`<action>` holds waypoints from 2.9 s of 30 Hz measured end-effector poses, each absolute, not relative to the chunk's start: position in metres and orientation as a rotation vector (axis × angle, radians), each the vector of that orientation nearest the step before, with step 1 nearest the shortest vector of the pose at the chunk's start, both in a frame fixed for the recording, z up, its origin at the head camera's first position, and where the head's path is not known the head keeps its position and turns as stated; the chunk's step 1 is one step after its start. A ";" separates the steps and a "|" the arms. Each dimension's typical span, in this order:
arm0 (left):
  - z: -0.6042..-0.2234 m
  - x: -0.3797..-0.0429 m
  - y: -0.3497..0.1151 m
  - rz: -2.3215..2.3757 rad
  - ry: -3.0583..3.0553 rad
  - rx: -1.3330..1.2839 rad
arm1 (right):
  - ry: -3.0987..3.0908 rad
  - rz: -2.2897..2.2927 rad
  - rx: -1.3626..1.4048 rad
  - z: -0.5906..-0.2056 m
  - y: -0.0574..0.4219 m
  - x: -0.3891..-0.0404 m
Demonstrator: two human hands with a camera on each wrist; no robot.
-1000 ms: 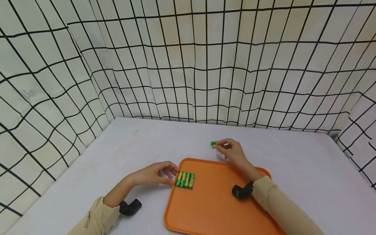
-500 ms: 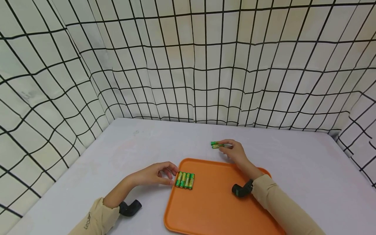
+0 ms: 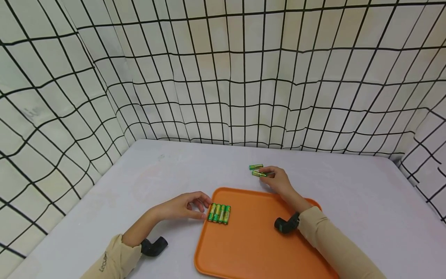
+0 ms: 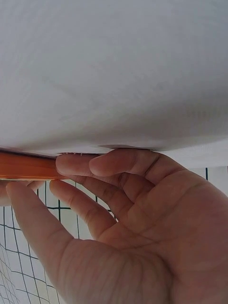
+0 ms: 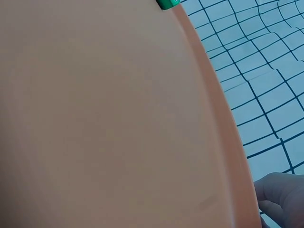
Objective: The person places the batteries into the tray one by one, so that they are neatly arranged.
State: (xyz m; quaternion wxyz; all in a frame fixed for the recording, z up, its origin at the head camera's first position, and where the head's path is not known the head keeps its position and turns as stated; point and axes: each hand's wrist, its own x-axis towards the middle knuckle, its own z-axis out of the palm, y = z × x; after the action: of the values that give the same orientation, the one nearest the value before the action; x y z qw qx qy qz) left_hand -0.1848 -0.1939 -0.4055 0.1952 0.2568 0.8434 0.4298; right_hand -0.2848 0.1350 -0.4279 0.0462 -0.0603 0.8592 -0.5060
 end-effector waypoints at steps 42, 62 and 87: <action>-0.406 -0.187 -0.192 1.163 2.402 0.719 | 2.656 -1.514 -0.271 -0.419 0.134 -0.268; -0.407 -0.188 -0.192 1.160 2.405 0.738 | 2.597 -1.589 -0.522 -0.414 0.123 -0.235; -0.403 -0.186 -0.191 1.165 2.405 0.737 | 2.441 -1.507 -0.601 -0.414 0.118 -0.197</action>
State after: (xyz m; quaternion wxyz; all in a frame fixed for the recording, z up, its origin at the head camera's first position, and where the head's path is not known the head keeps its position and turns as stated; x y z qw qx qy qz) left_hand -0.1859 -0.1912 -0.4033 0.1838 0.2612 0.8529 0.4130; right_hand -0.1975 0.1180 -0.4143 0.1050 -0.2038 0.8282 -0.5114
